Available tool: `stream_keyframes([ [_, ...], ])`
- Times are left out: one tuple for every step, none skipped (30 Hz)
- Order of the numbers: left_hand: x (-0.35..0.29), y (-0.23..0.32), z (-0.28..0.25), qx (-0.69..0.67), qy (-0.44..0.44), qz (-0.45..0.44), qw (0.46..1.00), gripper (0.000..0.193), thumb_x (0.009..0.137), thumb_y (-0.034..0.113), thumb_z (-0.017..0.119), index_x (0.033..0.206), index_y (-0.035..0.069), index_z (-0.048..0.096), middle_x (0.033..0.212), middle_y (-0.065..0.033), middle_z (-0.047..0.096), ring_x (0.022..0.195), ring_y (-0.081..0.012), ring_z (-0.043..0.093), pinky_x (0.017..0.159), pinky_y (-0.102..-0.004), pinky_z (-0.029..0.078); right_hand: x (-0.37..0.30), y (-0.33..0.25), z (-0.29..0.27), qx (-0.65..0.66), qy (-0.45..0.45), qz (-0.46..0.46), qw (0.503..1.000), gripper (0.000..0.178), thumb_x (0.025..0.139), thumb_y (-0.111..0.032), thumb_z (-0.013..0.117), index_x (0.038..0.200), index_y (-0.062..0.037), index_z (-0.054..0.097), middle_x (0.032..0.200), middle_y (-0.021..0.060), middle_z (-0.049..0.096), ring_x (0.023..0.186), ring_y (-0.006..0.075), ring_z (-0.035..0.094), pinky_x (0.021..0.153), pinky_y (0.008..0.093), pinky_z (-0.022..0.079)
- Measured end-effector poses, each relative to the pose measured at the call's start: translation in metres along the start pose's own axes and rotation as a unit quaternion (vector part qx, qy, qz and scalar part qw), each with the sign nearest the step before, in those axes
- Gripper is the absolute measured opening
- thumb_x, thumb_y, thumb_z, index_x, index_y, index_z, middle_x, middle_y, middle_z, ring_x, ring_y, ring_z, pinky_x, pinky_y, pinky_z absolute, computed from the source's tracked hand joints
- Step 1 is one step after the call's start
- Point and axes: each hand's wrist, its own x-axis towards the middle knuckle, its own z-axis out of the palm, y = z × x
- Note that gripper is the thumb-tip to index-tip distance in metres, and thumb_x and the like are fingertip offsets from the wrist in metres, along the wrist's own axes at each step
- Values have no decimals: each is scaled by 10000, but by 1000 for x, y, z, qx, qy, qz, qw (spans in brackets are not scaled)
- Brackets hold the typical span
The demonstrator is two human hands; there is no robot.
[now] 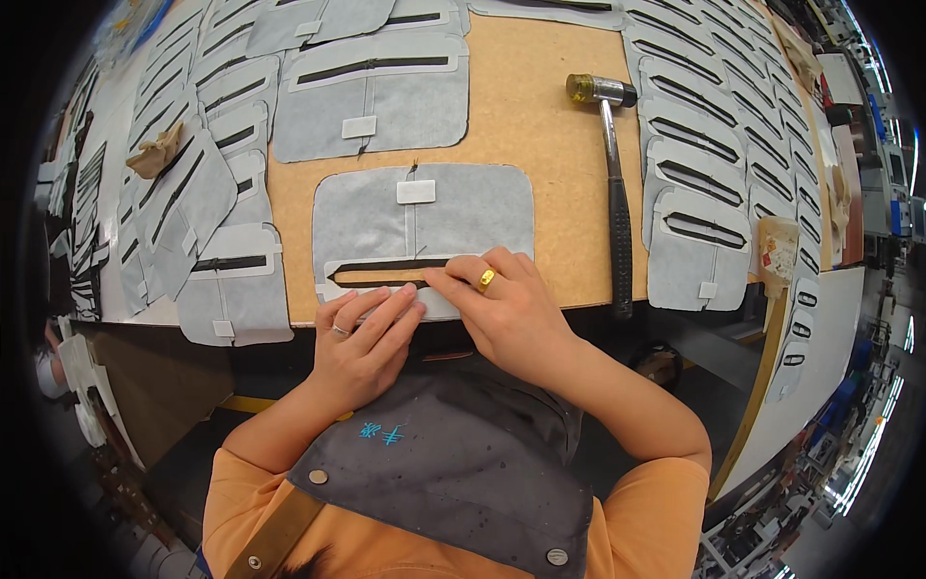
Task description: Assembling small faux leather pouches by aligning panels, applying adhesive, and securing elements with a mallet.
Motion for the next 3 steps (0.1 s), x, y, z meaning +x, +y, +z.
stream_keyframes([
  [0,1,-1,17,-8,1,1000,349,777,164,646,1125,149,651,1276,14,580,1144,-140,508,1005,-350,315,1,2,1,-8,-15,-13,1000,411,746,-23,627,1156,-56,626,1034,47,606,896,209,540,764,357,428],
  [1,2,-2,33,-16,1,999,356,776,173,648,1132,154,649,1278,14,580,1136,-141,510,1001,-350,318,1,3,1,-16,-24,-22,999,433,749,-26,633,1179,-79,621,1041,49,605,902,212,540,762,362,428],
  [0,2,-3,33,-18,1,999,356,776,173,648,1132,154,649,1278,14,580,1136,-141,510,1001,-350,318,-1,4,1,-23,-34,-31,999,456,752,-29,639,1202,-102,615,1047,51,604,907,215,539,759,367,427],
])
